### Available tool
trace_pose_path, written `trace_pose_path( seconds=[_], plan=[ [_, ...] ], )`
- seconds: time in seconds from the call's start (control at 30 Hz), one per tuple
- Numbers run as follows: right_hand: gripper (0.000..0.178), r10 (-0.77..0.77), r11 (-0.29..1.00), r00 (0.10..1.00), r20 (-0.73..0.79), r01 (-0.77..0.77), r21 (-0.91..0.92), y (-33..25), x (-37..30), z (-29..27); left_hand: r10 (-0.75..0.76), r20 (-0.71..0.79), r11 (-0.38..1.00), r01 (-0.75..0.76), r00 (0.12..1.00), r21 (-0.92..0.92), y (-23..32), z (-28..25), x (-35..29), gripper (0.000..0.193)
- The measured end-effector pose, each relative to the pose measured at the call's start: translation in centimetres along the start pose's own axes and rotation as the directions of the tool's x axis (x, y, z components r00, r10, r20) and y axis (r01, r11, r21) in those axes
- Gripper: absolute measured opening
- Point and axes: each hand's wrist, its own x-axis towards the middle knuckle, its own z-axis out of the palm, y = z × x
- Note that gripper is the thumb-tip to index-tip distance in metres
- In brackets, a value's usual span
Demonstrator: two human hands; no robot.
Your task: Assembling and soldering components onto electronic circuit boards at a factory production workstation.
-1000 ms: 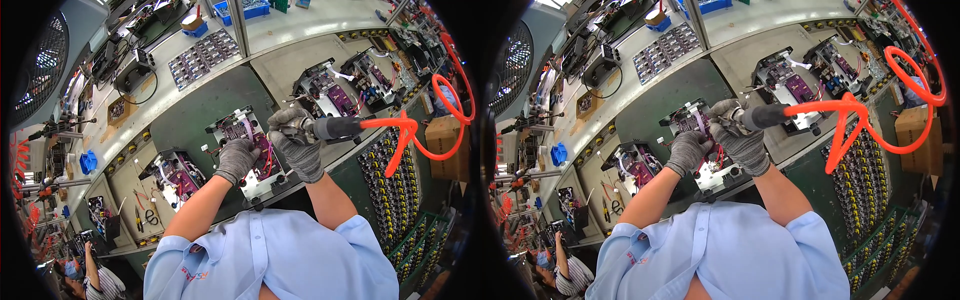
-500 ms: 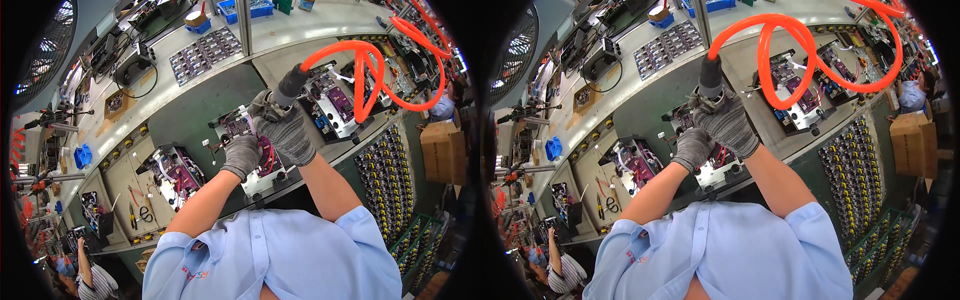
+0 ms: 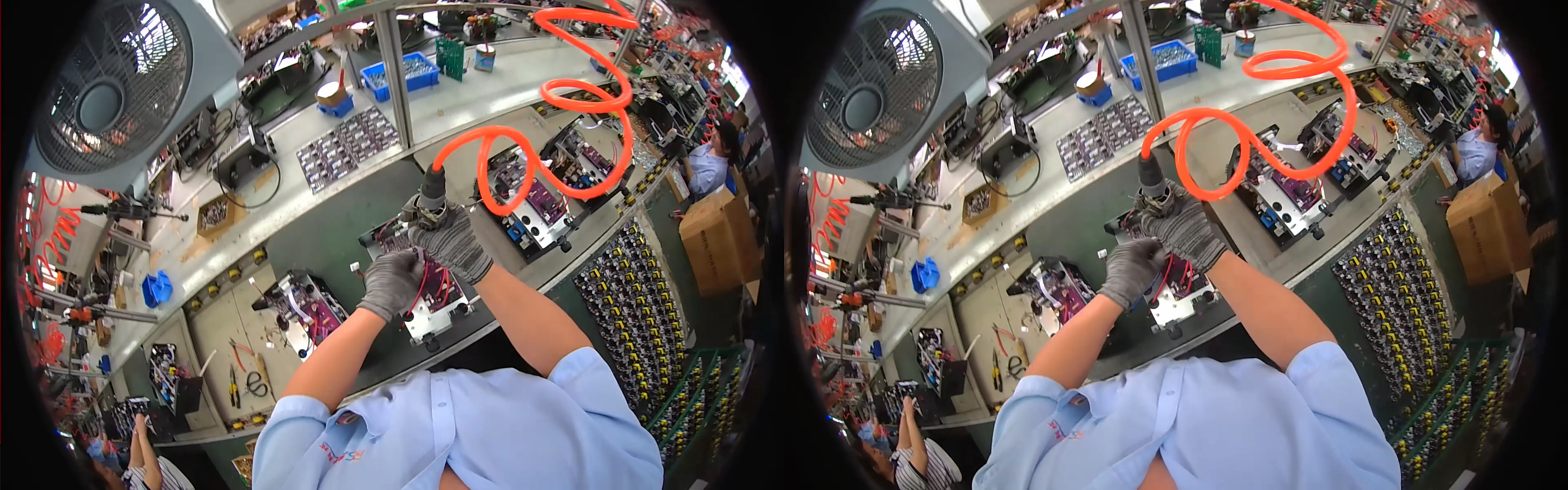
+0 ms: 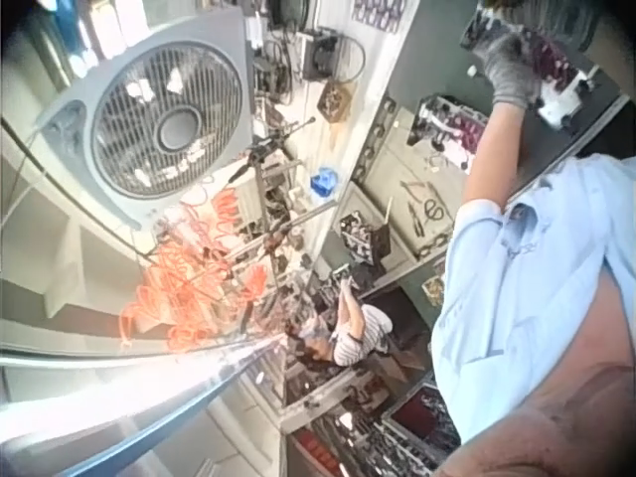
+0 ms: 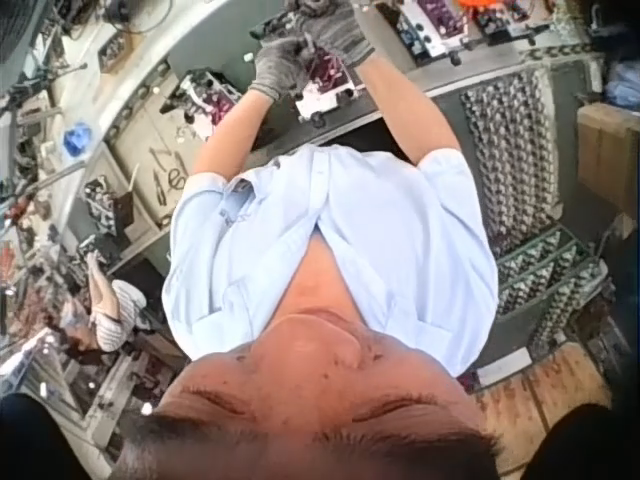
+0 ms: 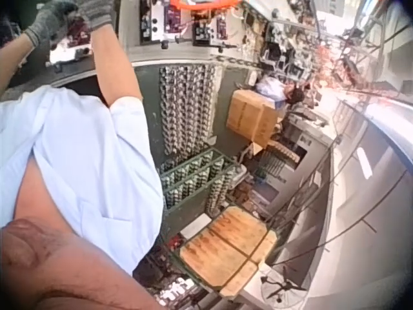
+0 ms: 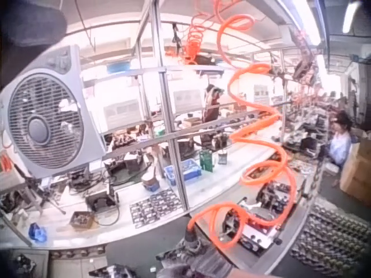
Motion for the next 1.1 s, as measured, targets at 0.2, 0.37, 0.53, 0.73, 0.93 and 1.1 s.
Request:
trace_pose_path(
  seconds=[0.2, 0.37, 0.53, 0.73, 0.93, 1.1],
  plan=[
    [0.029, -0.291, 0.922, 0.928, -0.232, 0.337, 0.192, -5.8, -0.8, -3.9, 0.276, -0.163, 0.856, -0.166, 0.947, 0.49, -1.3, -4.0, 5.1, 0.062],
    [0.03, -0.007, 0.921, 0.967, -0.254, 0.105, 0.375, -8.6, -9.9, -9.0, 0.247, 0.079, 0.92, -0.259, 0.966, 0.292, -1.1, -2.2, 8.6, 0.053],
    [0.038, 0.075, 0.925, 0.879, -0.47, 0.115, 0.363, -4.7, -20.3, -13.4, 0.12, 0.126, 0.98, -0.097, 0.985, -0.173, -3.7, -2.4, 9.4, 0.035],
    [0.043, 0.426, 0.859, 0.713, -0.557, -0.511, 0.003, 2.0, -30.9, -15.2, 0.313, 0.078, 0.934, -0.321, 0.947, 0.156, -4.1, -1.7, 10.6, 0.034],
    [0.045, 0.446, 0.829, 0.829, -0.336, -0.525, -0.195, 8.6, -34.4, -15.3, 0.151, 0.127, 0.988, -0.147, 0.98, -0.043, -5.5, -2.4, 12.3, 0.035],
    [0.039, 0.489, 0.795, 0.747, -0.451, -0.594, -0.122, 14.4, -33.7, -15.4, -0.282, 0.001, 0.922, 0.271, 0.959, -0.277, -7.6, -2.2, 14.1, 0.048]
  ],
)
